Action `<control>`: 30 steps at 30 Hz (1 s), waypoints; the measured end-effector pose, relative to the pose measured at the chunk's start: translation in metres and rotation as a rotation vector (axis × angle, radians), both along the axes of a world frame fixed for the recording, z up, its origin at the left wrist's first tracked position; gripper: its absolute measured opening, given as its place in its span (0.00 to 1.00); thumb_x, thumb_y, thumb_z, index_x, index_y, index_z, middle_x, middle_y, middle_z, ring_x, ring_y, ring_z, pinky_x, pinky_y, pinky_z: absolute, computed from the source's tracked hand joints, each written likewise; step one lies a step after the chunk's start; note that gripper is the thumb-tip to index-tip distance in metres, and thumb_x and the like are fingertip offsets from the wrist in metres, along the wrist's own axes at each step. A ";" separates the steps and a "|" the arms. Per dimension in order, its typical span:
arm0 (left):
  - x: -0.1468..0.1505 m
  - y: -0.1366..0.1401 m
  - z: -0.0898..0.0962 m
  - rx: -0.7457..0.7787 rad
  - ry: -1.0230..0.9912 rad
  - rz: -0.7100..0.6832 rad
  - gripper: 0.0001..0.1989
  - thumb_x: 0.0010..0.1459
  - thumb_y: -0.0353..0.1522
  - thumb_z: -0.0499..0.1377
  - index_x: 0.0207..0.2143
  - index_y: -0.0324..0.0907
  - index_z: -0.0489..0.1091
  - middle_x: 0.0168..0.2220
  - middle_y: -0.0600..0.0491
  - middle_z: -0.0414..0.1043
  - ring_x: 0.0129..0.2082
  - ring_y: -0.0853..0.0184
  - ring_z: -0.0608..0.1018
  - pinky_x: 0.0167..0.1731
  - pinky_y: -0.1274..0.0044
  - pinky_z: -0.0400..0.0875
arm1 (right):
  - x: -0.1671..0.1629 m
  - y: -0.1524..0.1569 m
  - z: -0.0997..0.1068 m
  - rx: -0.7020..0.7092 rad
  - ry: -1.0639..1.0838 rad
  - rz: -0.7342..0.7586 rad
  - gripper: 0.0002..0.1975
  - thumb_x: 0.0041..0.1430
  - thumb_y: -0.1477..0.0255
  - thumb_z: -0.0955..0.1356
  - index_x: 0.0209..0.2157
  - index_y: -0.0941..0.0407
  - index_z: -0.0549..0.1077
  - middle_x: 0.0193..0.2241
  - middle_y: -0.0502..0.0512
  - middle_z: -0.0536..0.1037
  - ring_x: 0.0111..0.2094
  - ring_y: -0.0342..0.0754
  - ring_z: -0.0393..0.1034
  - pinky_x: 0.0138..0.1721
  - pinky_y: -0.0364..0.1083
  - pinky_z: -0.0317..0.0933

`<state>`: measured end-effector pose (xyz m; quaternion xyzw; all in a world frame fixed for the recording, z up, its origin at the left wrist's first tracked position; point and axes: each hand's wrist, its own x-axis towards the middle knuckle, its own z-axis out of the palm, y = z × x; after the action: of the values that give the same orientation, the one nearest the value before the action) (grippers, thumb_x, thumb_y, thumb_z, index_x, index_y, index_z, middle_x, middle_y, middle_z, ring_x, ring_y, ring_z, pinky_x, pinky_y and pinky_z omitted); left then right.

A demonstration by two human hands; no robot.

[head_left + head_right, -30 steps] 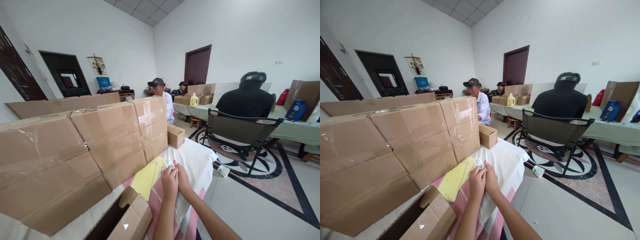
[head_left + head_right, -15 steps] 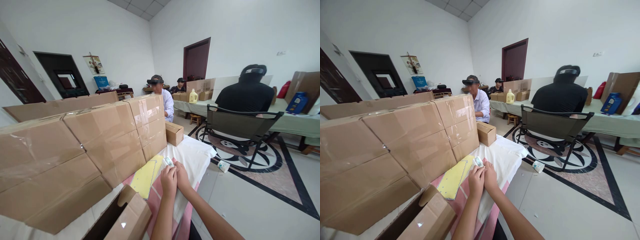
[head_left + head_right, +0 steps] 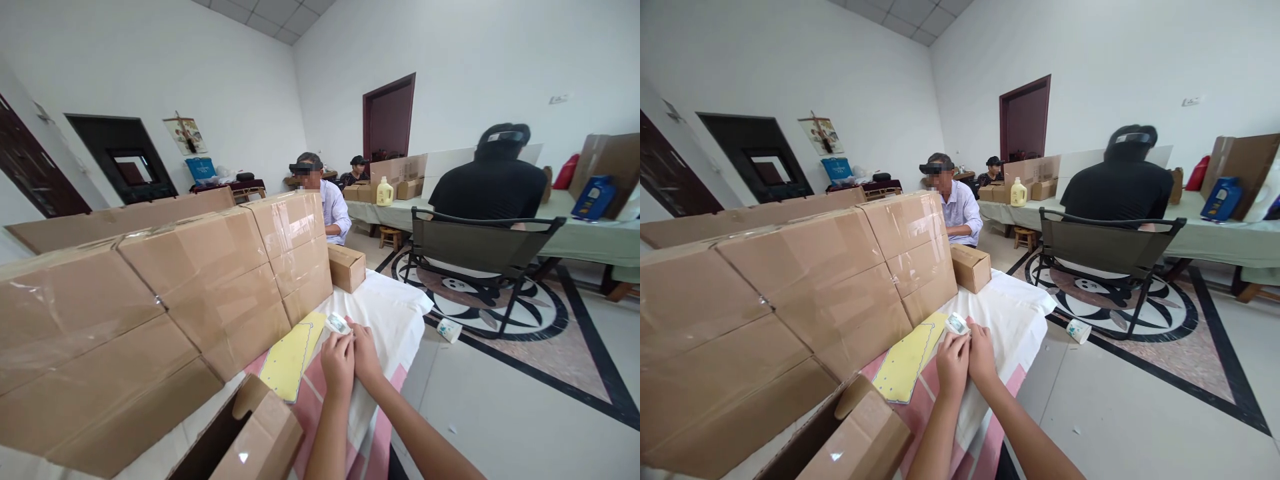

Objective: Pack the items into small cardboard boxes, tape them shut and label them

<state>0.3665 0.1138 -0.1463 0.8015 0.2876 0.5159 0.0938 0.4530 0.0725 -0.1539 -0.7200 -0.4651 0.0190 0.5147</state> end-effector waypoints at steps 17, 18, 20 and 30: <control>0.005 -0.003 0.005 0.042 -0.013 -0.004 0.10 0.65 0.27 0.59 0.38 0.47 0.80 0.31 0.52 0.76 0.30 0.67 0.75 0.31 0.75 0.69 | 0.000 -0.003 0.014 0.001 0.232 -0.032 0.23 0.61 0.70 0.62 0.55 0.56 0.74 0.53 0.62 0.80 0.46 0.55 0.78 0.48 0.51 0.69; 0.006 -0.003 0.005 0.042 -0.012 -0.005 0.10 0.65 0.27 0.59 0.38 0.47 0.80 0.31 0.52 0.76 0.29 0.67 0.75 0.31 0.75 0.69 | 0.000 -0.004 0.014 0.002 0.236 -0.037 0.23 0.60 0.70 0.62 0.55 0.57 0.74 0.52 0.62 0.81 0.44 0.55 0.78 0.46 0.51 0.69; 0.007 -0.002 0.004 0.044 -0.013 -0.008 0.10 0.64 0.27 0.59 0.38 0.48 0.80 0.31 0.52 0.76 0.30 0.67 0.75 0.31 0.75 0.69 | 0.000 -0.005 0.015 -0.002 0.242 -0.047 0.24 0.60 0.70 0.62 0.56 0.57 0.74 0.48 0.61 0.83 0.40 0.54 0.79 0.43 0.49 0.70; 0.013 0.002 0.003 0.069 -0.024 -0.033 0.11 0.63 0.25 0.60 0.38 0.47 0.80 0.30 0.53 0.75 0.29 0.67 0.76 0.31 0.75 0.69 | 0.004 -0.005 0.012 -0.089 0.244 -0.141 0.21 0.58 0.71 0.61 0.51 0.54 0.76 0.35 0.56 0.84 0.33 0.53 0.79 0.33 0.47 0.68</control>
<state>0.3793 0.1161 -0.1431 0.8027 0.2550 0.5335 0.0780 0.4568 0.0673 -0.1416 -0.7653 -0.3461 0.0910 0.5351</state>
